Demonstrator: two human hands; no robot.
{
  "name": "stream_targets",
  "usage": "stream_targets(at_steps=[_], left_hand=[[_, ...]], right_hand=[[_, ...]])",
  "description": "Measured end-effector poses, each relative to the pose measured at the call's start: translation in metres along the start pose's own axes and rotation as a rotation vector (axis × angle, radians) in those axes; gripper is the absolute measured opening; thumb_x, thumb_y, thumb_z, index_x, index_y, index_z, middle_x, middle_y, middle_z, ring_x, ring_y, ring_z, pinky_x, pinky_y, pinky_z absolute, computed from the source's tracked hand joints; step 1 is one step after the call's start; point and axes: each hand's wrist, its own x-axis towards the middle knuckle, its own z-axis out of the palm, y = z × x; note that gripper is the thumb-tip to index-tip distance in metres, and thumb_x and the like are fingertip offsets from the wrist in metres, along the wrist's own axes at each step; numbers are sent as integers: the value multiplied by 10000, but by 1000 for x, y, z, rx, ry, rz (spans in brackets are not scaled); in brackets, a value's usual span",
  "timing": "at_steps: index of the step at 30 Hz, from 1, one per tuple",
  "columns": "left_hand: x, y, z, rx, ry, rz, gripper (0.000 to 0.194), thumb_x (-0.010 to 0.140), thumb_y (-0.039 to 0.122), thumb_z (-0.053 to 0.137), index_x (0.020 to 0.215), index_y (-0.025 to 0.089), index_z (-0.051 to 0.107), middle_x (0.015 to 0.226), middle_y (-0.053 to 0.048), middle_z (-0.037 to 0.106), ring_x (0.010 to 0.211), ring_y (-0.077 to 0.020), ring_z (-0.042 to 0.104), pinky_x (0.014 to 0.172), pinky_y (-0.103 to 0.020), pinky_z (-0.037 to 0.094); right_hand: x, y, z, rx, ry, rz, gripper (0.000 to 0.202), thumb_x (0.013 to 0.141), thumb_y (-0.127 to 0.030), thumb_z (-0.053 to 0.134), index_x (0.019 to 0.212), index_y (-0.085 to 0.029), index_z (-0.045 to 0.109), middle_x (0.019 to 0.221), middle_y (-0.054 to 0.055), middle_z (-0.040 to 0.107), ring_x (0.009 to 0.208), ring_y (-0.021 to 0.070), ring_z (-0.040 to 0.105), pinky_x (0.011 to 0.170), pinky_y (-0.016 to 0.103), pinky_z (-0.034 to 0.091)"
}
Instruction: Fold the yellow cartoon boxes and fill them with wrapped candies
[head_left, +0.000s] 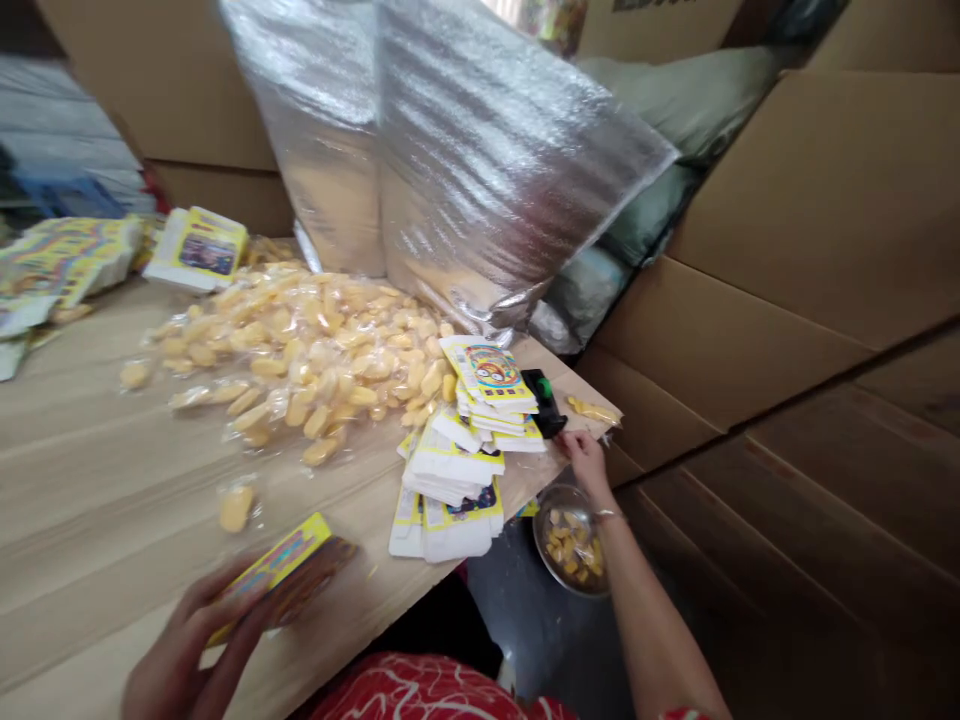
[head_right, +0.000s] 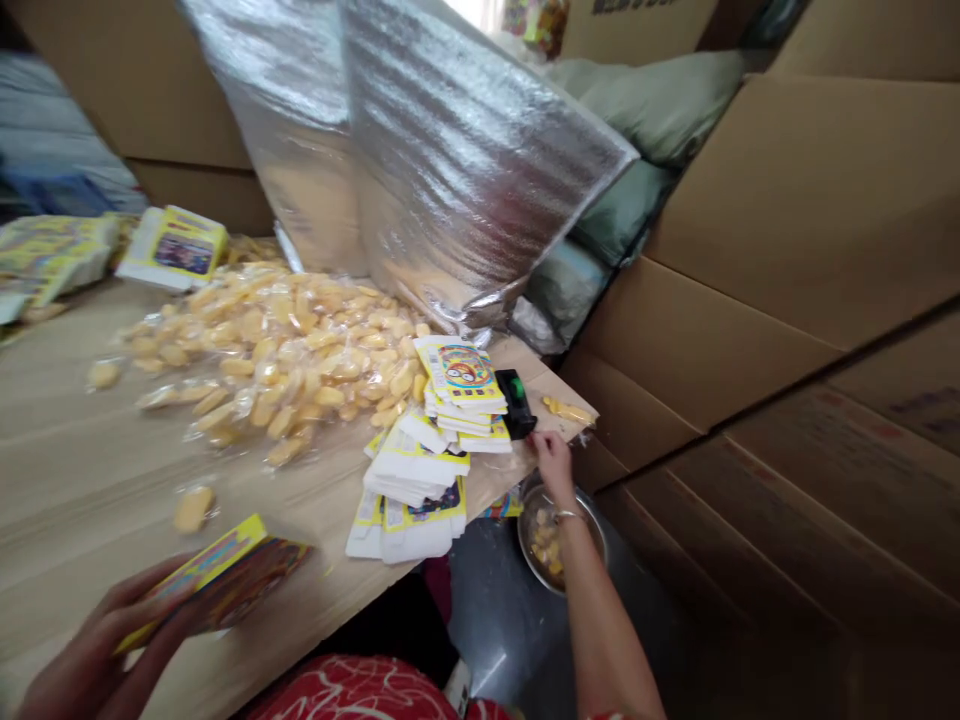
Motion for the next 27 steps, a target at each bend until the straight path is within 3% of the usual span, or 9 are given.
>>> stream_targets(at_steps=[3,6,8,10,14,17,19,22,27], left_hand=[[2,21,-18,-71,52,21,105,831,217,599,918,270,620,1078,-20,668,925,-168,689,744,-234,575],[-1,19,-44,15,265,-64,170,786,135,653,905,249,614,1114,-17,663,971,-170,668,813,-267,551],[-5,9,-62,125,390,-112,195,771,123,673,917,240,618,1129,-25,662,987,-180,661,840,-295,541],[-10,-3,-75,203,418,-145,160,798,138,647,926,231,620,1117,-38,666,985,-185,664,836,-306,544],[-16,-22,-79,186,334,-179,88,856,164,572,919,213,608,1065,-59,678,962,-186,674,767,-283,563],[-16,-24,-75,144,288,-170,94,865,157,560,932,212,597,1081,-71,671,987,-183,663,788,-287,555],[-16,-23,-75,128,273,-162,91,869,152,556,930,213,587,1100,-74,662,1006,-178,654,796,-284,551],[-16,-24,-75,106,287,-178,76,863,165,573,919,216,581,1102,-70,662,1003,-179,656,784,-279,552],[-18,-25,-78,10,272,-213,59,859,190,585,906,224,598,1089,-69,660,1005,-189,650,809,-302,543]], right_hand=[[-13,-21,-5,-9,2,-75,372,673,-550,651,689,-183,591,696,29,612,703,188,545,726,352,473],[-35,-43,18,52,-94,-156,309,749,-492,633,813,-191,609,721,20,613,664,178,573,687,336,485],[-63,-62,53,101,-259,-183,274,776,-466,635,836,-199,614,708,18,619,634,169,585,643,309,492],[-105,-87,99,172,-505,-176,264,793,-462,629,806,-198,615,659,11,612,599,160,582,593,282,489],[-206,-146,186,404,-1001,-101,252,840,-437,600,784,-191,601,620,-7,601,587,141,590,580,261,501],[-264,-183,230,600,-1206,-24,225,847,-416,605,860,-191,601,646,-20,602,602,126,591,612,269,520],[-287,-199,249,719,-1284,52,349,817,-406,642,1088,-204,557,641,-47,586,587,122,589,611,280,528],[-303,-210,269,738,-1339,140,743,770,-358,691,1380,-205,295,623,-81,576,563,121,584,605,284,525],[-300,-211,287,487,-1337,182,635,705,-319,719,1239,-179,407,632,-63,597,506,119,571,483,238,472]])
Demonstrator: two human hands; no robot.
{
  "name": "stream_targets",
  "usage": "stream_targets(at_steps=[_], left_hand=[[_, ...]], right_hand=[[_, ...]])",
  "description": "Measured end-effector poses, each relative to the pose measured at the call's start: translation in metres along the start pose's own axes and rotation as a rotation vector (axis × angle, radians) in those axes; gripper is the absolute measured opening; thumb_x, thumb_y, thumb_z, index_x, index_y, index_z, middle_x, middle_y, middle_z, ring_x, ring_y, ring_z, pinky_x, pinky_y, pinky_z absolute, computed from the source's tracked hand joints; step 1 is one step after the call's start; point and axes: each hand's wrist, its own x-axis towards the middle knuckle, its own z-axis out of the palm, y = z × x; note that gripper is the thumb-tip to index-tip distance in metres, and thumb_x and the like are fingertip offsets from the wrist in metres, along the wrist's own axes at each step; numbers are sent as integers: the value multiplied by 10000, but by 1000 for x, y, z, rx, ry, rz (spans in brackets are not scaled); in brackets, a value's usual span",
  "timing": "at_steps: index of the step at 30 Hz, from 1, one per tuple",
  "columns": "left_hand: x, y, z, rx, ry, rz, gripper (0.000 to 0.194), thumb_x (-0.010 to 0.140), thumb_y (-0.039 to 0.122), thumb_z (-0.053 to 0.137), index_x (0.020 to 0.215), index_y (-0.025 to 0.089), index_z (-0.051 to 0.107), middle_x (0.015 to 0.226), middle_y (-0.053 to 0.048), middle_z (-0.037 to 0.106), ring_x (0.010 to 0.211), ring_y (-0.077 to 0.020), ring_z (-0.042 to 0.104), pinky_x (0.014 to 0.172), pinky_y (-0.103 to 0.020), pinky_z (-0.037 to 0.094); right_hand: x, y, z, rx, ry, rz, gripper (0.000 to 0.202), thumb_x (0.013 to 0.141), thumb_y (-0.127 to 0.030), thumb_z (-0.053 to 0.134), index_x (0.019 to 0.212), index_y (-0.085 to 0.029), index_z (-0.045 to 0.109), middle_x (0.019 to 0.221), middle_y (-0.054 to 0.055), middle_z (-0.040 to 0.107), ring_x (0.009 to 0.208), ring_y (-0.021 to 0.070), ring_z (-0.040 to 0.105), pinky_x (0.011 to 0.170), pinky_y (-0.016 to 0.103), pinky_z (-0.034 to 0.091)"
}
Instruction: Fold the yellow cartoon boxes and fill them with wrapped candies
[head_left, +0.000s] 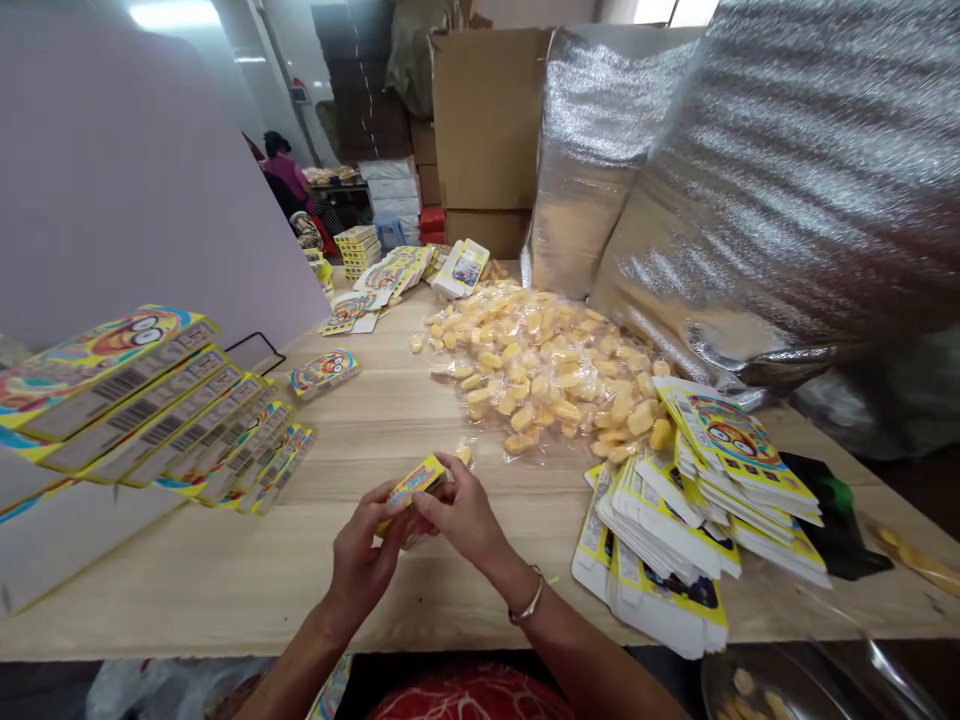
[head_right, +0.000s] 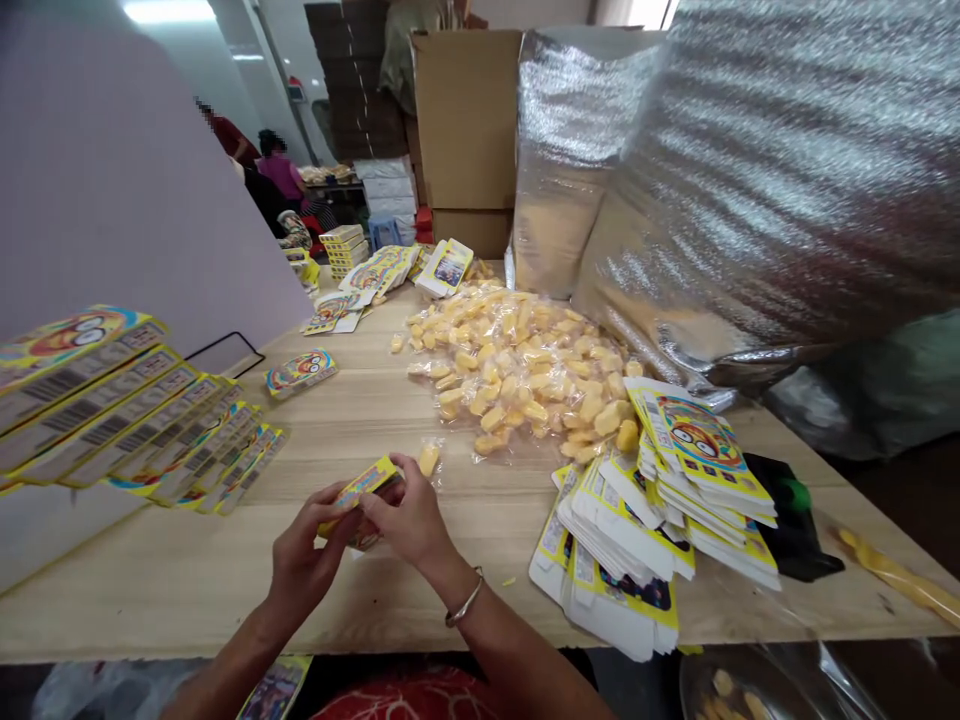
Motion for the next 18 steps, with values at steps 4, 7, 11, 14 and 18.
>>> stream_targets(at_steps=[4,7,11,14,18], left_hand=[[10,12,-3,-190,-67,-291,174,819,298,643,972,232,593,995,-38,677,889,-182,671,728,-281,554],[23,23,-1,-351,-126,-571,360,795,410,641,1086,201,602,913,-36,708,817,-203,679,696,-302,556],[29,29,0,-429,-222,-629,289,776,421,646,915,175,704,877,-52,740,813,-229,677,714,-311,542],[18,17,-18,-316,-288,-464,256,833,384,598,1011,233,704,989,-57,733,917,-234,669,771,-324,541],[-10,-22,-57,17,-714,-118,228,893,328,524,1040,369,693,1119,-18,710,1161,-240,585,1044,-463,404]], right_hand=[[1,-1,-8,1,-97,57,542,700,-352,725,1121,-217,412,663,-63,614,476,109,563,451,220,448],[-2,7,-14,-3,-130,-27,539,746,-409,701,1160,-223,410,690,-50,626,541,123,593,521,243,471],[-10,26,-20,-378,34,-251,564,786,-374,686,1259,-206,429,628,-59,585,553,131,550,554,246,425],[-20,32,-31,-626,9,-363,487,821,-299,634,1270,-218,462,635,-52,598,562,136,553,587,251,425],[-28,30,-57,-891,-114,-369,287,830,-196,591,1114,-232,608,825,6,680,754,163,633,718,268,456]])
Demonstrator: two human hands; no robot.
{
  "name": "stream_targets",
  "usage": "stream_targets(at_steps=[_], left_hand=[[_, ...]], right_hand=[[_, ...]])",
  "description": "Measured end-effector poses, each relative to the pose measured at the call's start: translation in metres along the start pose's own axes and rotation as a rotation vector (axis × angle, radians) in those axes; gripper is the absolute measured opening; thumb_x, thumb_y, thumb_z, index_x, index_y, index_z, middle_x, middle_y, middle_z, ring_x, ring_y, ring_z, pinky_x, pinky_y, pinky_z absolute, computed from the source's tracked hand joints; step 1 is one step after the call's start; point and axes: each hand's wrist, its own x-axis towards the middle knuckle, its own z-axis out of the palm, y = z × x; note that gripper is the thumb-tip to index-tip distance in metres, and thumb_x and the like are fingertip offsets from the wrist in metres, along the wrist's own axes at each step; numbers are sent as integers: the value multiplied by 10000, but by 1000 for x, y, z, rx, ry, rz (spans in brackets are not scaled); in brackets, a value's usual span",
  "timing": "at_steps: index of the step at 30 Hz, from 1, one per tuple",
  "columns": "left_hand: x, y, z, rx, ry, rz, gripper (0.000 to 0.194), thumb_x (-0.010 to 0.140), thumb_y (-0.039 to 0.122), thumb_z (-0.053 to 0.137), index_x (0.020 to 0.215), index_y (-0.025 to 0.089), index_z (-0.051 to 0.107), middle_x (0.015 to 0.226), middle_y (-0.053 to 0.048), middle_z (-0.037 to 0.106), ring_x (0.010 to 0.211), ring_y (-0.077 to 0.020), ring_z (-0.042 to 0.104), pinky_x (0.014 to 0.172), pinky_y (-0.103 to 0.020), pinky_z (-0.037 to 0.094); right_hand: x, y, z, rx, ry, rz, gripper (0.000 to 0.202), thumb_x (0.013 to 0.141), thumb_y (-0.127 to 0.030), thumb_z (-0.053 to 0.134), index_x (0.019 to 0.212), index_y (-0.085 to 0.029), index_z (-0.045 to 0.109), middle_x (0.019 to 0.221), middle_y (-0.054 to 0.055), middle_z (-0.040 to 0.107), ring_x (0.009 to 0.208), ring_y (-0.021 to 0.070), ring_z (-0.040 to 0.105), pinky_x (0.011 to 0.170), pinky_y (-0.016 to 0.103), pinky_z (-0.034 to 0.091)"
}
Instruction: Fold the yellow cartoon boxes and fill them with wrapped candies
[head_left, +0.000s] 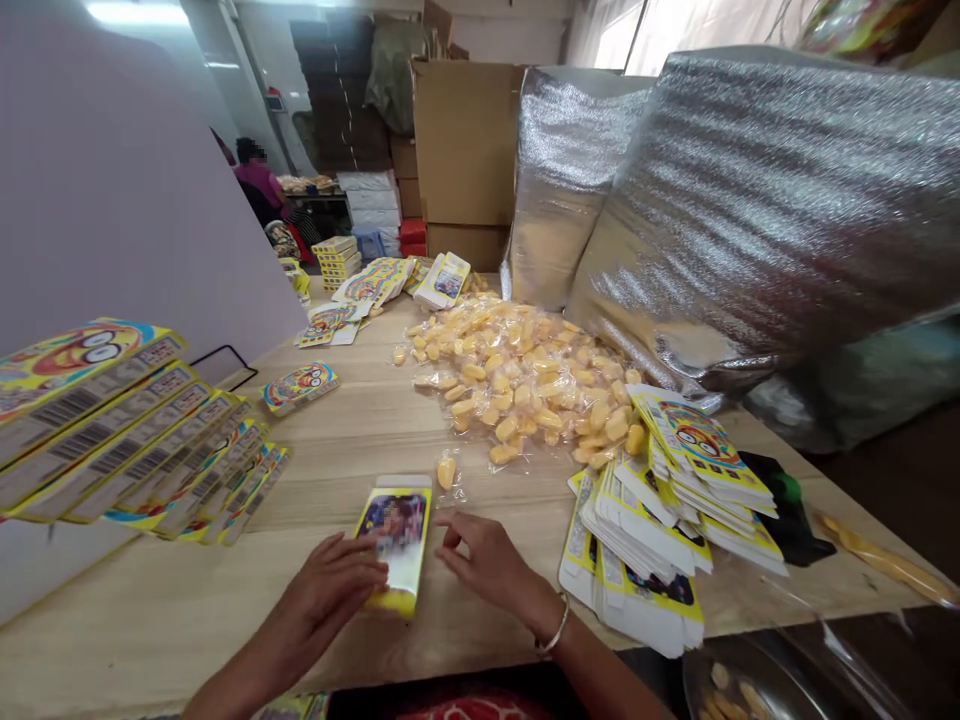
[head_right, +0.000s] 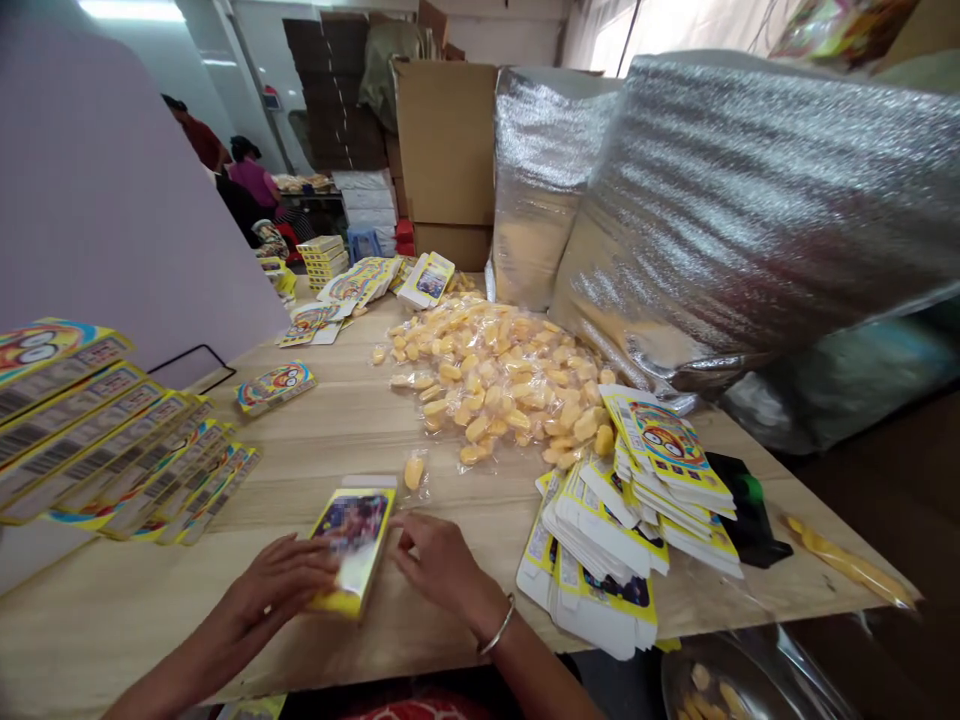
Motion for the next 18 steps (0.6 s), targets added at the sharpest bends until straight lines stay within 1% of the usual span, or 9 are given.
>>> stream_targets(at_steps=[1,2,4,6,7,10,12,14,18], left_hand=[[-8,-10,0,90,-76,5,221,892,340,525,1033,387,689,1132,-11,707,1179,-242,575,1075,-499,361],[-13,-18,3,165,-96,-12,216,888,362,528,1037,389,682,1166,-13,693,1190,-247,567,1088,-523,335],[-14,-23,15,289,11,-100,270,858,442,548,1079,337,662,1315,-68,598,1236,-276,524,1084,-541,325],[-2,-17,35,403,148,-262,442,795,541,573,1107,235,640,1431,-168,459,1290,-345,452,1052,-577,332],[6,-12,45,447,175,-356,525,763,573,579,1119,190,622,1451,-213,411,1307,-382,417,1028,-608,333],[25,-2,63,500,127,-547,645,736,546,550,1220,120,515,1432,-267,398,1306,-415,397,995,-685,285],[27,-8,60,502,89,-588,614,738,454,526,1261,139,459,1409,-237,434,1286,-389,424,1000,-693,254],[24,-20,48,493,61,-578,586,700,383,543,1243,179,461,1403,-207,449,1278,-373,434,996,-666,274],[20,-40,26,458,24,-391,590,612,317,601,1181,209,491,1432,-175,429,1295,-353,412,1022,-574,305]], right_hand=[[0,5,-5,-43,-6,15,220,839,-180,573,1046,-222,637,850,17,681,765,162,633,715,263,455],[2,11,-9,-75,8,37,169,852,-170,552,979,-211,656,859,24,678,762,160,630,702,256,452],[13,20,-14,-120,80,87,148,874,-164,522,889,-200,665,842,28,670,738,154,619,680,248,445],[31,27,-12,-160,159,142,172,896,-170,499,891,-201,667,843,30,659,740,152,613,693,249,447],[42,30,-8,-185,185,167,177,903,-179,494,917,-203,669,878,38,655,761,154,613,713,253,451],[69,39,5,-300,175,188,172,885,-245,553,1014,-198,656,1045,82,611,933,193,586,835,295,457],[76,45,11,-369,135,177,212,829,-231,617,1034,-179,637,1099,108,577,1028,235,535,894,344,443],[75,49,11,-393,114,183,222,785,-136,611,1006,-154,622,1070,123,567,1026,251,517,885,368,447],[63,47,5,-331,95,142,307,758,-17,529,1017,-168,593,1024,80,582,979,196,535,864,307,459]])
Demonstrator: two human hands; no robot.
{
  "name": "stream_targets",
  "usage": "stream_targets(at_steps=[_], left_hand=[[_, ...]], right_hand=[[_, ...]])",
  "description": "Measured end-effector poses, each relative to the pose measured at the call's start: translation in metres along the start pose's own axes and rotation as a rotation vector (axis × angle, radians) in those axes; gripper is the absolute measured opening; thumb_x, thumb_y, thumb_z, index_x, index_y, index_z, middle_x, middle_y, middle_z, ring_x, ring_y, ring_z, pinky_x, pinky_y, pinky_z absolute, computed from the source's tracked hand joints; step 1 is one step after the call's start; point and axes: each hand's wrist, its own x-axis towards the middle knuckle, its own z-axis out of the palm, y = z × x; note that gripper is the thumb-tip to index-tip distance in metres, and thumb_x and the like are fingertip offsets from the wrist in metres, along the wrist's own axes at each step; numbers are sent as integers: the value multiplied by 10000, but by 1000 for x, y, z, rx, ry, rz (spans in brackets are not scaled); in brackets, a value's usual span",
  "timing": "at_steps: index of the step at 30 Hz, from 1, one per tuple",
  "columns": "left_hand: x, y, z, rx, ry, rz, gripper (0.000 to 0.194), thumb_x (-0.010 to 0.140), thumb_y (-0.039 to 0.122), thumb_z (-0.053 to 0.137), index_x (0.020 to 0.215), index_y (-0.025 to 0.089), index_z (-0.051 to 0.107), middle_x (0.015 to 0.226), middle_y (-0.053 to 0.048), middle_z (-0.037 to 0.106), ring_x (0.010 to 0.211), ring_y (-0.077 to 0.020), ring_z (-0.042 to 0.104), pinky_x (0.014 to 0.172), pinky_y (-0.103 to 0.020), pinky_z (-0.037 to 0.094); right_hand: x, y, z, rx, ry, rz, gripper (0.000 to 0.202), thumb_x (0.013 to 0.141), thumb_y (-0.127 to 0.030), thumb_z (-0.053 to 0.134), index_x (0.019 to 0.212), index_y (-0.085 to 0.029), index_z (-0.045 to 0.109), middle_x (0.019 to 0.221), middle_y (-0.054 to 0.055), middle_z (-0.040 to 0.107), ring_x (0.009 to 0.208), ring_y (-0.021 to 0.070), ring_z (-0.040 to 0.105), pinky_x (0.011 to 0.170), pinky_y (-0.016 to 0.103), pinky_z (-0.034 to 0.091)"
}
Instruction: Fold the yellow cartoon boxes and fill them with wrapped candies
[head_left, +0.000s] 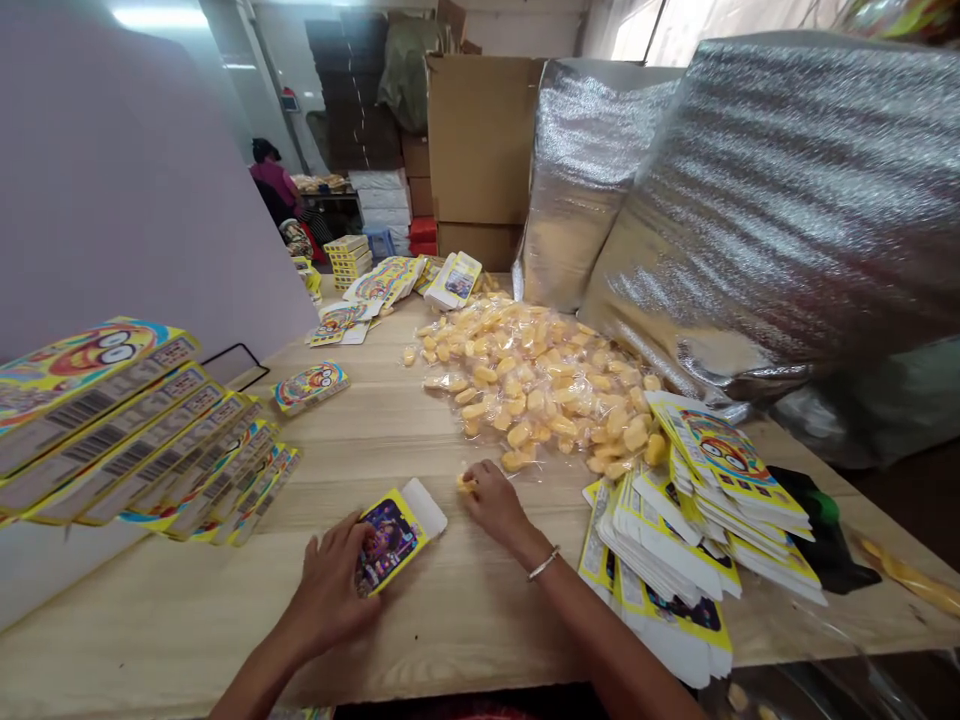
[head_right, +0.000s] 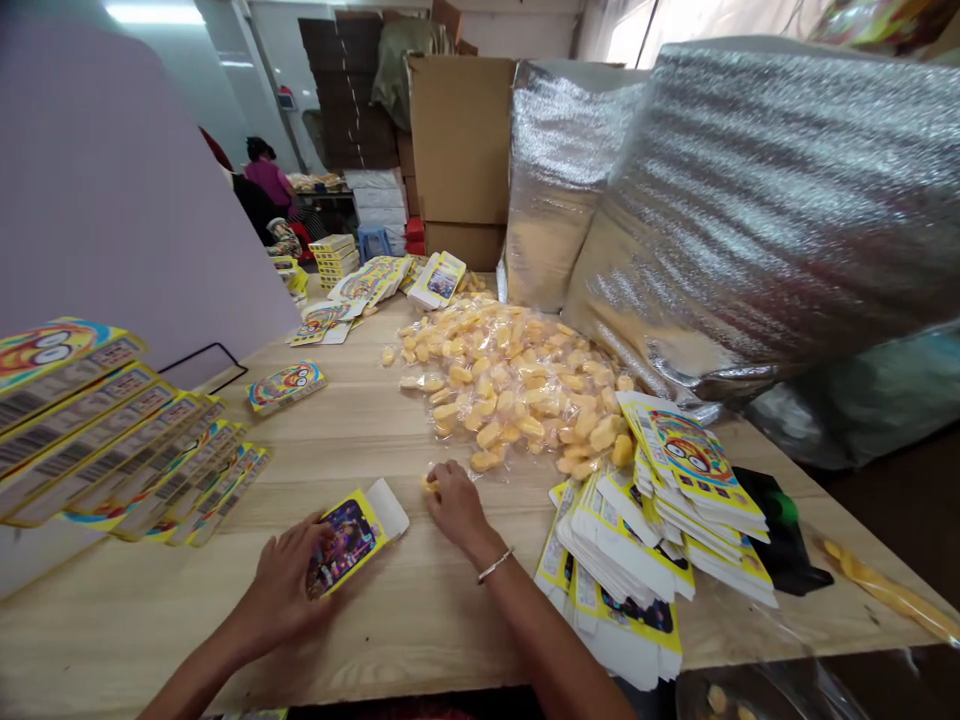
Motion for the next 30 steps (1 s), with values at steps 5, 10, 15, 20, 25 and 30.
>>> stream_targets(at_steps=[5,10,15,20,25,30], left_hand=[[8,-2,1,-53,45,214,554,560,279,623,1101,225,515,1402,-141,467,1264,-349,431,1060,-529,283],[8,-11,11,-99,97,331,558,579,319,645,1112,231,504,1411,-130,452,1236,-353,446,1015,-497,344],[9,-24,20,-89,117,375,560,601,311,641,1135,240,487,1437,-126,424,1253,-349,436,1009,-492,358],[6,-41,16,-17,41,364,626,624,361,646,1218,277,465,1501,-126,364,1319,-384,381,1059,-644,223],[1,-44,10,23,-22,289,593,689,389,603,1258,303,460,1535,-116,317,1373,-400,306,1034,-707,175],[1,-42,10,14,-8,289,631,623,359,631,1231,287,477,1536,-108,318,1375,-383,302,1070,-628,159]], right_hand=[[-9,-9,-2,-44,-162,-332,302,810,-28,506,1020,-198,640,1064,75,612,1008,203,524,891,320,443],[-9,-13,23,128,-258,-328,268,786,-36,557,992,-192,626,1044,75,609,968,203,563,854,334,470],[2,-22,63,771,-126,83,533,732,-61,651,1202,-214,451,1135,58,577,887,142,651,709,255,540],[52,-8,22,303,-24,-51,211,822,-101,582,1018,-177,606,1146,90,607,998,177,622,863,327,518],[102,18,-36,-217,84,-4,326,880,-13,402,1074,-136,632,1231,174,585,1316,316,355,1095,641,96],[46,21,-21,-323,-63,-479,190,923,-124,481,953,-180,660,1039,92,670,1089,236,520,1053,495,283]])
